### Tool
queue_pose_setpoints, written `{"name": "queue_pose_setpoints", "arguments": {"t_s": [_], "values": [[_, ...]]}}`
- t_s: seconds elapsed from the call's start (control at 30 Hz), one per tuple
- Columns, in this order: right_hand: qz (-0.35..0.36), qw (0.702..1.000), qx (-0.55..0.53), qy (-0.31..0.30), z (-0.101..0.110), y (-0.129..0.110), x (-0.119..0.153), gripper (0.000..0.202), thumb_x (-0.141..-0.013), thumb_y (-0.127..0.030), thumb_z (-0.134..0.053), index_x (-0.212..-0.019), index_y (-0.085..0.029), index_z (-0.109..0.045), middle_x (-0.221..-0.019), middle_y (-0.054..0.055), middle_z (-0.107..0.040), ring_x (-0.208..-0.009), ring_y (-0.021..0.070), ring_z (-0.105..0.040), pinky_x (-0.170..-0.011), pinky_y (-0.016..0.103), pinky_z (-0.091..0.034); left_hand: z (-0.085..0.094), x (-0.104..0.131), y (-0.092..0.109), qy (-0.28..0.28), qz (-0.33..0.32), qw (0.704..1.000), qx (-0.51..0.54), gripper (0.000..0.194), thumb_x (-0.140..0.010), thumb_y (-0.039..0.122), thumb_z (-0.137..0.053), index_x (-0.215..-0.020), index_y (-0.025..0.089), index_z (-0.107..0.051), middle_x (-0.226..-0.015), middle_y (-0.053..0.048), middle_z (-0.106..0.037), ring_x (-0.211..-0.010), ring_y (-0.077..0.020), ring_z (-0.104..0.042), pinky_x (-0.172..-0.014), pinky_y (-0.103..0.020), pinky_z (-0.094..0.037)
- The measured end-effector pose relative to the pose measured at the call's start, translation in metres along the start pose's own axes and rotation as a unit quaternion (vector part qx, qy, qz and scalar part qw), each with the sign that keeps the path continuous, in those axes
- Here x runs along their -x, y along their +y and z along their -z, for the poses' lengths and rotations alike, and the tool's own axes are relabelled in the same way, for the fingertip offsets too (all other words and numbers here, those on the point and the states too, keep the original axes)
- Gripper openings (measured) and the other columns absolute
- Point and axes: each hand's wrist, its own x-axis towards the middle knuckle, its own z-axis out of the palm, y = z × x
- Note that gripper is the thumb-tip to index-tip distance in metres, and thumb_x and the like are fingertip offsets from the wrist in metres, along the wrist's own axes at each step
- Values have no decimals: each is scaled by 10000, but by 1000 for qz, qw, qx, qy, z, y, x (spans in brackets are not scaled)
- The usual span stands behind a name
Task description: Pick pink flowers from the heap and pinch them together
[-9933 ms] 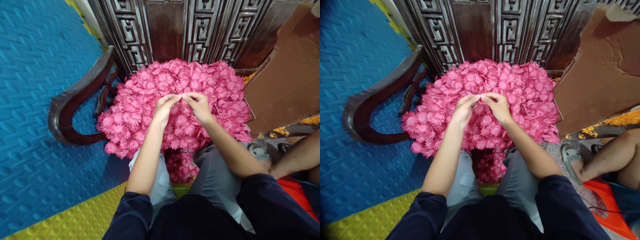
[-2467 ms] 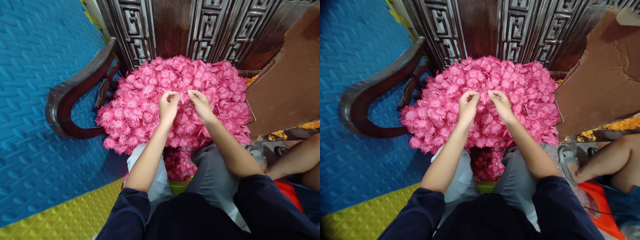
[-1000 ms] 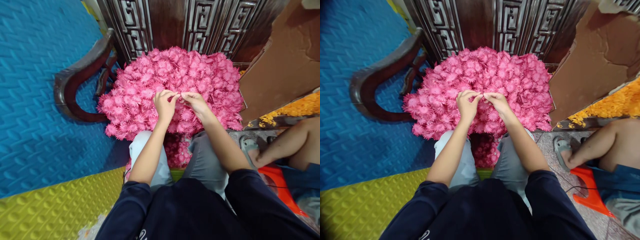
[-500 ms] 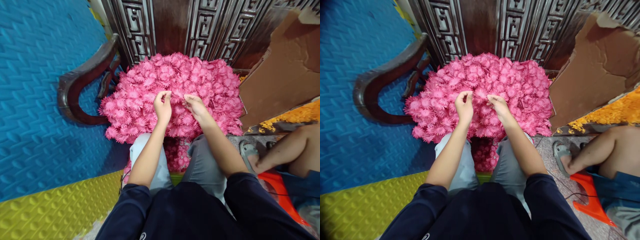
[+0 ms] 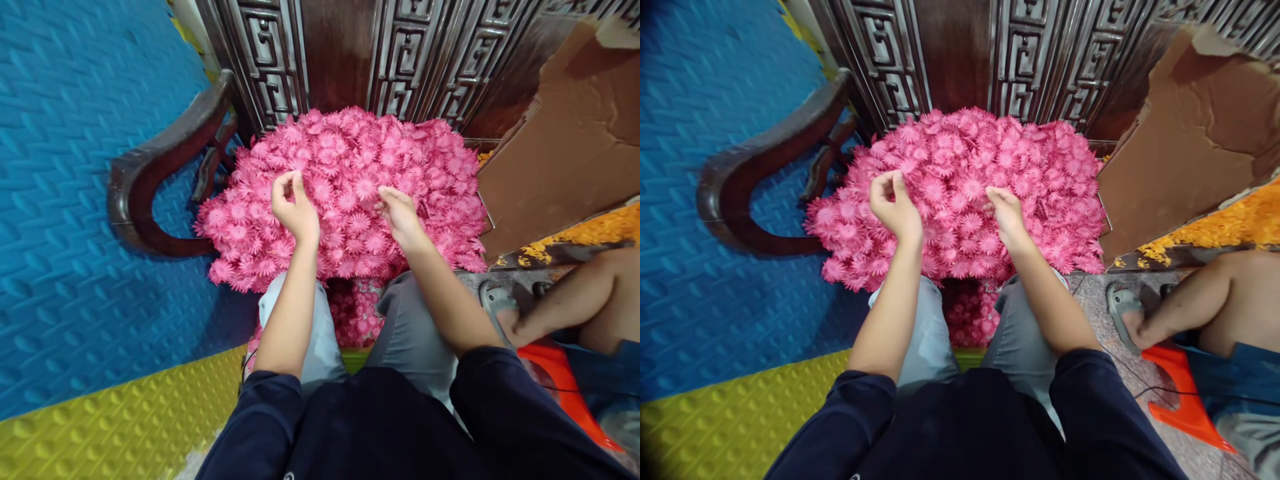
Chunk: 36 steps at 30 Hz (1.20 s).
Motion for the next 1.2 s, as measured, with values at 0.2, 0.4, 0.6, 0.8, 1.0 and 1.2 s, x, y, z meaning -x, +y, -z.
{"name": "queue_pose_setpoints", "arguments": {"t_s": [0.2,0.4,0.6,0.8,1.0,1.2], "values": [[-31,999,-17,-39,-3,-2,17,108,-695,-269,-727,-743,-203,-656,-685,-63,-636,-563,56,-542,-615,212,-451,-8,15,2,-73,-15,996,41,223,-915,426,-564,-995,219,-589,-996,-31,-675,-945,-141,-660,-901,-278,-510],[-41,999,13,-7,-2,-1,12,121,-692,-285,-705,-750,-222,-620,-695,-54,-622,-611,85,-571,-604,228,-427,-6,27,11,-110,-43,993,-11,213,-908,428,-570,-984,235,-613,-967,-36,-692,-910,-157,-656,-884,-310,-503],[-52,997,-3,-49,-4,-2,17,199,-642,-316,-765,-769,-211,-652,-691,-66,-646,-597,57,-574,-619,204,-434,-15,6,7,-116,-89,986,-77,146,-895,367,-589,-939,255,-672,-983,-47,-702,-1058,-232,-591,-1057,-430,-382],[-45,998,-12,-47,-6,1,14,187,-639,-303,-784,-774,-219,-686,-719,-63,-682,-582,47,-565,-641,197,-465,-14,22,18,-154,-118,971,-139,155,-834,358,-667,-943,262,-721,-1133,-74,-683,-1101,-282,-539,-1022,-457,-346],[-50,995,-38,-80,-7,2,14,114,-676,-242,-741,-782,-221,-705,-734,-62,-693,-627,49,-560,-647,179,-460,-15,55,27,-277,-138,941,-135,102,-836,355,-686,-803,268,-729,-926,-40,-698,-947,-237,-574,-914,-399,-379],[-128,981,-90,-114,-8,-1,17,84,-723,-184,-723,-773,-242,-688,-716,-68,-701,-664,58,-608,-668,173,-484,-17,51,25,-248,-66,962,-91,29,-765,275,-770,-751,263,-748,-842,-9,-684,-899,-204,-602,-898,-366,-421]]}}
